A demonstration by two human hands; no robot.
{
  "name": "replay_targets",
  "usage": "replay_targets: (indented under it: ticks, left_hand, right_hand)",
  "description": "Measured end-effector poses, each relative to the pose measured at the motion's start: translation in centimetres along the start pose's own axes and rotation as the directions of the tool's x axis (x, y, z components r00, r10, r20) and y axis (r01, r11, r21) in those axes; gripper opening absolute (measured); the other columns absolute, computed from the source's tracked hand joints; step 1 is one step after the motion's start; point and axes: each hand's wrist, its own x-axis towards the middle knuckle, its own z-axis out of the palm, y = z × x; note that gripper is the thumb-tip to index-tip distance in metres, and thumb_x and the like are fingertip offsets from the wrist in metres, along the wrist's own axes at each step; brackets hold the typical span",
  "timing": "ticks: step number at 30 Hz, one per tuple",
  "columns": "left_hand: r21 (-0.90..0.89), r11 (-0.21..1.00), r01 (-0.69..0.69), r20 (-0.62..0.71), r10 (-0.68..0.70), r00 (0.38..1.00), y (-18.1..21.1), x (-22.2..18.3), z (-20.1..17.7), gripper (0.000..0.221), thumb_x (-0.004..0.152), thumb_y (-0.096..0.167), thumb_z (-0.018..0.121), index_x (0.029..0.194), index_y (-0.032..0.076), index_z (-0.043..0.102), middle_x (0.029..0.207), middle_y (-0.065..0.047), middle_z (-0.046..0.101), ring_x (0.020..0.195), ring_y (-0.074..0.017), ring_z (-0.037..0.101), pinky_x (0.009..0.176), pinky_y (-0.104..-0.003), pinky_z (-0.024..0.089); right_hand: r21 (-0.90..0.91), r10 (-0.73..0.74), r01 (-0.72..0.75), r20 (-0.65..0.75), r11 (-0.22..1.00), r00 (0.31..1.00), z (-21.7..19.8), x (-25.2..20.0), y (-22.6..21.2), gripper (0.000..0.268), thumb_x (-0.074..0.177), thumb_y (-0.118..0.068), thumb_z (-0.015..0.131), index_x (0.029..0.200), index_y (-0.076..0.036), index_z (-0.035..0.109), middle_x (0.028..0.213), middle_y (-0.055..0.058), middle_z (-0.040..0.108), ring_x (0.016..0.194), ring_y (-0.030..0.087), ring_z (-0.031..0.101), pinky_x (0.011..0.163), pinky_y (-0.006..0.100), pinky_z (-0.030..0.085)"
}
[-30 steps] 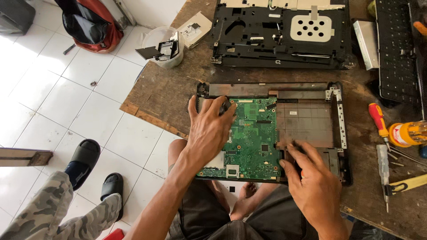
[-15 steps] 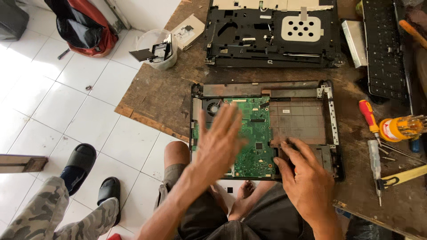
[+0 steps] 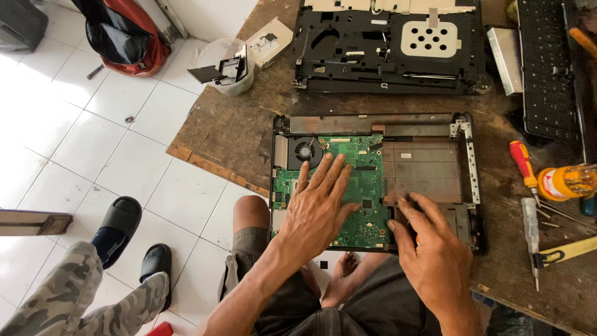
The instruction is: The person assembles a laptop by connecting a ribbon cable to the motherboard, placing the motherboard into the chassis, and attaching the bottom case. The person handles the motherboard, ribbon cable, and laptop case.
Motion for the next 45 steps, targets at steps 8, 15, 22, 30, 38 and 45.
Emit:
replay_targets:
  ticks: [8, 15, 22, 30, 38, 45]
  left_hand:
    - [0.007, 1.0, 0.0, 0.124, -0.001, 0.992, -0.9, -0.6, 0.1, 0.067, 0.115, 0.044, 0.054, 0.17, 0.007, 0.045, 0.183, -0.012, 0.032, 0.172, -0.0319, 0.022, 0.137, -0.061, 0.015]
    - [0.051, 0.993, -0.11, 0.149, 0.101, 0.984, 3.3, -5.2, -2.5, 0.081, 0.107, 0.049, 0.067, 0.17, 0.004, 0.041, 0.184, -0.02, 0.029, 0.172, -0.0368, 0.021, 0.135, -0.069, 0.016]
    - [0.041, 0.994, -0.102, 0.121, 0.096, 0.988, 3.1, -7.4, -0.8, 0.069, 0.117, 0.023, 0.06, 0.176, 0.006, 0.03, 0.183, -0.015, 0.029, 0.172, -0.0352, 0.021, 0.142, -0.065, 0.022]
    - [-0.019, 0.99, -0.138, 0.048, 0.139, 0.989, 2.7, -7.6, -0.7, 0.057, 0.116, 0.017, 0.054, 0.17, 0.0, 0.046, 0.178, -0.019, 0.044, 0.169, -0.0377, 0.033, 0.139, -0.063, 0.023]
    - [-0.264, 0.964, 0.01, -0.205, -0.066, 0.976, 2.7, -9.0, -3.6, 0.05, 0.102, 0.007, 0.072, 0.15, 0.004, 0.063, 0.157, -0.018, 0.065, 0.151, -0.0366, 0.056, 0.129, -0.07, 0.026]
    - [-0.671, 0.512, 0.536, -0.02, -0.736, 0.677, -0.9, -9.7, -5.5, 0.044, 0.105, 0.037, 0.066, 0.137, 0.008, 0.075, 0.113, -0.007, 0.078, 0.088, -0.0177, 0.065, 0.08, -0.037, 0.056]
  right_hand:
    - [-0.023, 0.047, -0.045, 0.082, 0.999, 0.996, -0.6, -0.1, 0.0, 0.047, 0.102, -0.035, 0.076, 0.146, -0.017, 0.076, 0.158, 0.002, 0.067, 0.104, 0.031, 0.08, 0.078, 0.052, 0.063]
    - [0.079, -0.013, 0.006, 0.096, 0.997, 0.995, -3.1, -0.9, 0.0, 0.054, 0.095, -0.034, 0.082, 0.145, -0.015, 0.076, 0.164, 0.003, 0.065, 0.12, 0.024, 0.076, 0.088, 0.042, 0.061]
    - [-0.1, 0.043, -0.021, 0.229, 0.995, 0.972, -2.8, -1.1, -0.5, 0.061, 0.089, -0.044, 0.084, 0.146, -0.024, 0.077, 0.176, -0.009, 0.054, 0.086, 0.019, 0.082, 0.07, 0.049, 0.062]
    - [-0.05, 0.082, -0.076, 0.145, 0.996, 0.986, -2.4, -1.6, -0.3, 0.061, 0.085, -0.044, 0.087, 0.143, -0.025, 0.08, 0.173, -0.012, 0.059, 0.072, 0.027, 0.077, 0.074, 0.044, 0.062]
    - [0.017, -0.103, 0.103, -0.005, 0.995, 0.995, -3.3, -1.6, 2.9, 0.047, 0.097, -0.031, 0.08, 0.138, -0.007, 0.081, 0.166, 0.014, 0.067, 0.141, 0.029, 0.069, 0.116, 0.042, 0.054]
    - [-0.107, -0.059, 0.03, -0.276, 0.994, 0.959, -3.3, -0.9, 16.0, 0.032, 0.126, 0.001, 0.086, 0.157, 0.01, 0.087, 0.141, 0.033, 0.075, 0.131, 0.042, 0.07, 0.094, 0.048, 0.059]
